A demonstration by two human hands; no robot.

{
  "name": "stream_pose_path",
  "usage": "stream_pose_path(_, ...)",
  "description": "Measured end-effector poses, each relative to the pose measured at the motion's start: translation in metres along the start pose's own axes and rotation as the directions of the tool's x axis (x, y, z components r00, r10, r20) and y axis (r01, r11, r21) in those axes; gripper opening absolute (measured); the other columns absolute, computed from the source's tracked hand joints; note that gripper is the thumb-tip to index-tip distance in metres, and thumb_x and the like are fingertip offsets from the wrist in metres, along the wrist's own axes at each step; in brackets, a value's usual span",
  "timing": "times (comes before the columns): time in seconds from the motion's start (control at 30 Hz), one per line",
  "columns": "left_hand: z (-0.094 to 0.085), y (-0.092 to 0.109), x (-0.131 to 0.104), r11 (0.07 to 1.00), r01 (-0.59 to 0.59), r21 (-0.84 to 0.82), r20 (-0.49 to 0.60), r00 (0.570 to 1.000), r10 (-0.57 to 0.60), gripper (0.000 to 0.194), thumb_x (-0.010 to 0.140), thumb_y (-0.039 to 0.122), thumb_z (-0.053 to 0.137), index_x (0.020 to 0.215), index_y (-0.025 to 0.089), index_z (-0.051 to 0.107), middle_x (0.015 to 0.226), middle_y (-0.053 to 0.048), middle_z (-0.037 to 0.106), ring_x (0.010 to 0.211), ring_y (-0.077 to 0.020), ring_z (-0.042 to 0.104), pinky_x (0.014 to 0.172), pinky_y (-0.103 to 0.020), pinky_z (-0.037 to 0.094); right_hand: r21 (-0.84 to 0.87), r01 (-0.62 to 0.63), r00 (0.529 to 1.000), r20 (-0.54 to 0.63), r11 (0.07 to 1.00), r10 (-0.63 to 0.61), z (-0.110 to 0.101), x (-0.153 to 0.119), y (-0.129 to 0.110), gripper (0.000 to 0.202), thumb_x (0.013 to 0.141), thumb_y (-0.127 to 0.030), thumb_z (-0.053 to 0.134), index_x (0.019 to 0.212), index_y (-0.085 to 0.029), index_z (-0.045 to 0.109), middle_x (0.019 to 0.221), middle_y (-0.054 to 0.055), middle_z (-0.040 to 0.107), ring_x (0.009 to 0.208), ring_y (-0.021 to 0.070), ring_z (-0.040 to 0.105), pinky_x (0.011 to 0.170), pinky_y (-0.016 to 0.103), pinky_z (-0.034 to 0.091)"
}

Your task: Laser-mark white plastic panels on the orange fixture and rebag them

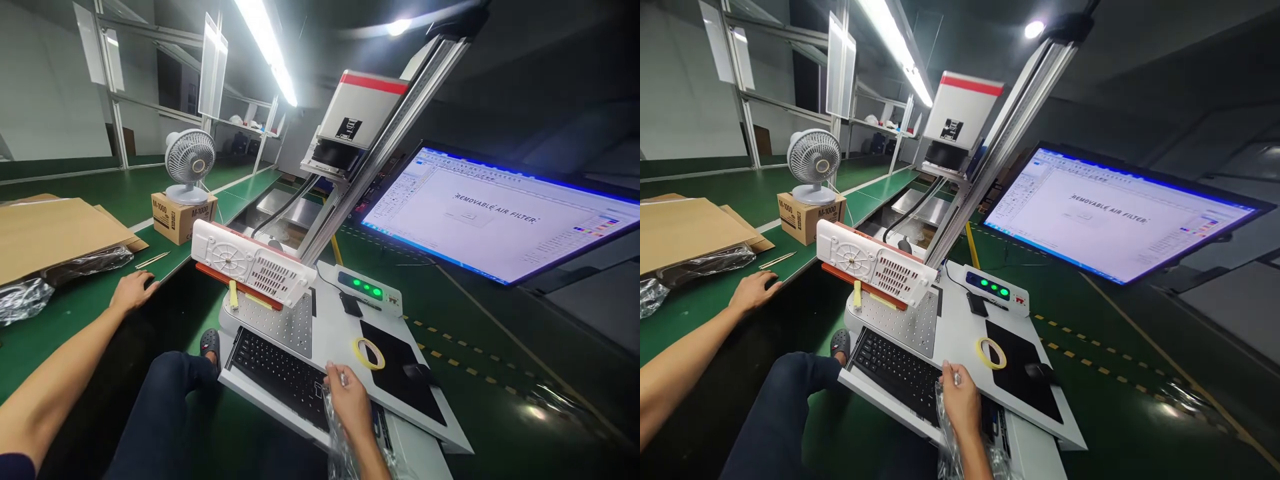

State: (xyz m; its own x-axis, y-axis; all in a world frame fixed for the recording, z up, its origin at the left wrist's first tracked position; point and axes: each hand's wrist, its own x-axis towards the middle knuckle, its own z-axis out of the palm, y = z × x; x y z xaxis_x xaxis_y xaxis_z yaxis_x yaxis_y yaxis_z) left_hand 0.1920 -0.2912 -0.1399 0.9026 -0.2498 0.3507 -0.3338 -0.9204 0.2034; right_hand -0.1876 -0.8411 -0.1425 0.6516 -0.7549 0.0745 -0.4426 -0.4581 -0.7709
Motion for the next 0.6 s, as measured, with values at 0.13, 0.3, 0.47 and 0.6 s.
stream_pose_path(0.13, -0.002, 0.001, 0.000, 0.999, 0.041, -0.015, 0.027, 0.999, -0.041, 0.069, 0.099, 0.067, 0.036, 0.129, 0.019, 0.076, 0.146, -0.020, 0.071, 0.140, -0.0432, 0.063, 0.119, -0.058, 0.049, 0.027, 0.075, 0.997, 0.004, 0.997, -0.076, 0.008, 0.030, -0.052, 0.062, 0.082, -0.085, 0.046, 0.086, -0.027, 0.066, 0.084, 0.007, 0.080, 0.072, 0.0276, 0.068, 0.070, 0.037, 0.047)
stream_pose_path(0.3, -0.011, 0.017, 0.026, 0.926, 0.259, -0.273, 0.074, 0.966, -0.248, 0.071, 0.096, 0.074, 0.047, 0.137, 0.021, 0.071, 0.149, -0.019, 0.070, 0.138, -0.0439, 0.065, 0.117, -0.058, 0.052, 0.093, 0.147, 0.989, -0.032, 0.985, -0.145, 0.038, 0.078, -0.095, 0.070, 0.079, -0.084, 0.050, 0.111, -0.024, 0.068, 0.114, 0.013, 0.082, 0.101, 0.0338, 0.074, 0.087, 0.041, 0.052)
stream_pose_path(0.47, -0.008, 0.067, 0.095, 0.808, 0.166, -0.566, -0.014, 0.977, -0.211, 0.089, 0.092, 0.078, 0.060, 0.154, 0.014, 0.055, 0.159, -0.024, 0.061, 0.148, -0.0413, 0.059, 0.125, -0.055, 0.045, 0.094, 0.178, 0.983, -0.052, 0.980, -0.173, 0.065, 0.122, -0.118, 0.083, 0.083, -0.076, 0.054, 0.142, -0.017, 0.057, 0.138, 0.019, 0.075, 0.125, 0.0352, 0.071, 0.104, 0.043, 0.051)
stream_pose_path(0.6, 0.000, 0.114, 0.145, 0.692, 0.049, -0.720, -0.012, 0.997, -0.082, 0.101, 0.082, 0.080, 0.075, 0.154, 0.014, 0.051, 0.160, -0.025, 0.058, 0.147, -0.0403, 0.059, 0.122, -0.050, 0.048, 0.044, 0.213, 0.977, -0.042, 0.976, -0.211, 0.080, 0.141, -0.117, 0.069, 0.088, -0.074, 0.057, 0.127, -0.018, 0.066, 0.128, 0.019, 0.078, 0.118, 0.0366, 0.073, 0.099, 0.043, 0.053)
